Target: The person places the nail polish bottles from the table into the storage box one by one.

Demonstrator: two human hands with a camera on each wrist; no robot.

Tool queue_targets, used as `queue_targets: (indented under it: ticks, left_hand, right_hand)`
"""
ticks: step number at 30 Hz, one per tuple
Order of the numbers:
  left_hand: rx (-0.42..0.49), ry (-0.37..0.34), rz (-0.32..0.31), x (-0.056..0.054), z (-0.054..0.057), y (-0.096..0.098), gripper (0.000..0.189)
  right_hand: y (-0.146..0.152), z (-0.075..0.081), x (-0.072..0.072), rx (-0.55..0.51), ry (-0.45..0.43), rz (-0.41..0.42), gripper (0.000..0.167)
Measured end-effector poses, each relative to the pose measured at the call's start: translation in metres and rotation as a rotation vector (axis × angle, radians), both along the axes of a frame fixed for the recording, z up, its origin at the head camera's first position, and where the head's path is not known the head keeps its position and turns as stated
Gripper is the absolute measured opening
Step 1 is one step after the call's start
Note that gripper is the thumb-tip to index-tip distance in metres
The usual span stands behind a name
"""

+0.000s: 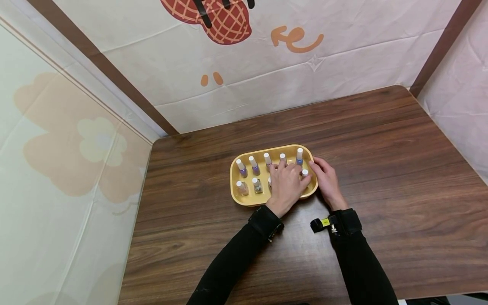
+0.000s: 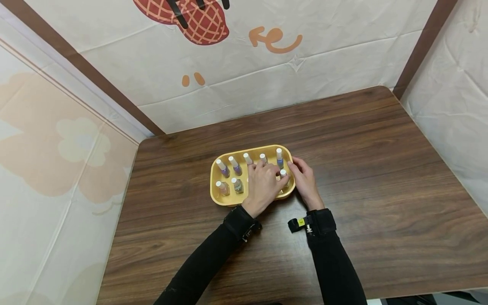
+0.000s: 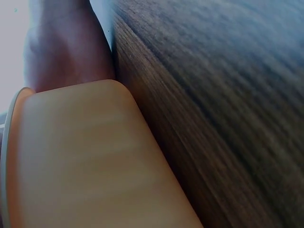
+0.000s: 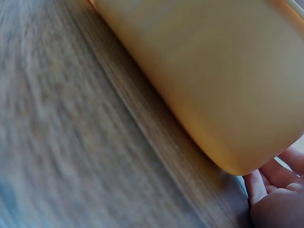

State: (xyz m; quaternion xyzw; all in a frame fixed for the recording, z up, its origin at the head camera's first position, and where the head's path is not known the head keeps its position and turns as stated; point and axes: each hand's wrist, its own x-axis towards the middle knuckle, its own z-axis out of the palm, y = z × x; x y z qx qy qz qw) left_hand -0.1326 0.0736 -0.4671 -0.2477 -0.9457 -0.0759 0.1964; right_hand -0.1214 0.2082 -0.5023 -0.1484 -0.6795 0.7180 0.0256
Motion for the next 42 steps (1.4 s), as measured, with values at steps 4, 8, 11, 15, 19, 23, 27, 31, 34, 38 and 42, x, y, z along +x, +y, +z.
queue_targets:
  ticks: [4,8,11,15,19,23,27,31,34,38,42]
  left_hand:
    - [0.007,0.0,-0.004,0.0,-0.001,0.0,0.037]
    - [0.002,0.004,-0.003,0.001,-0.002,0.001,0.037]
    - [-0.01,0.003,0.001,0.001,-0.001,0.001,0.037]
    - [-0.03,-0.003,0.007,0.002,0.0,0.001,0.038]
    - [-0.052,-0.007,0.013,0.001,0.0,0.002,0.039]
    - [-0.051,-0.002,0.012,0.001,0.0,0.003,0.038]
    - [-0.052,0.009,0.015,0.001,0.0,0.003,0.038]
    - [-0.058,0.011,0.022,0.001,0.0,0.003,0.038]
    - [-0.063,0.017,0.022,0.001,0.0,0.003,0.039]
    - [-0.068,0.027,0.019,0.001,0.0,0.003,0.038]
    - [-0.068,0.024,0.018,0.002,0.0,0.003,0.037]
  right_hand:
    - [0.0,-0.007,-0.002,0.009,0.007,-0.007,0.044]
    - [-0.001,-0.011,-0.003,0.022,0.02,-0.011,0.045]
    - [0.0,-0.012,-0.003,0.024,0.023,-0.012,0.045]
    - [0.0,-0.012,-0.003,0.029,0.021,-0.011,0.045]
    - [0.0,-0.012,-0.003,0.029,0.024,-0.012,0.045]
    - [0.001,-0.012,-0.003,0.03,0.025,-0.012,0.045]
    - [0.001,-0.011,-0.003,0.03,0.018,-0.006,0.046]
    - [0.001,-0.011,-0.003,0.036,0.009,0.003,0.047]
    - [0.001,-0.01,-0.003,0.041,0.01,0.003,0.047]
    - [0.001,-0.011,-0.003,0.044,0.016,-0.003,0.046]
    - [0.001,-0.012,-0.003,0.047,0.017,-0.004,0.046]
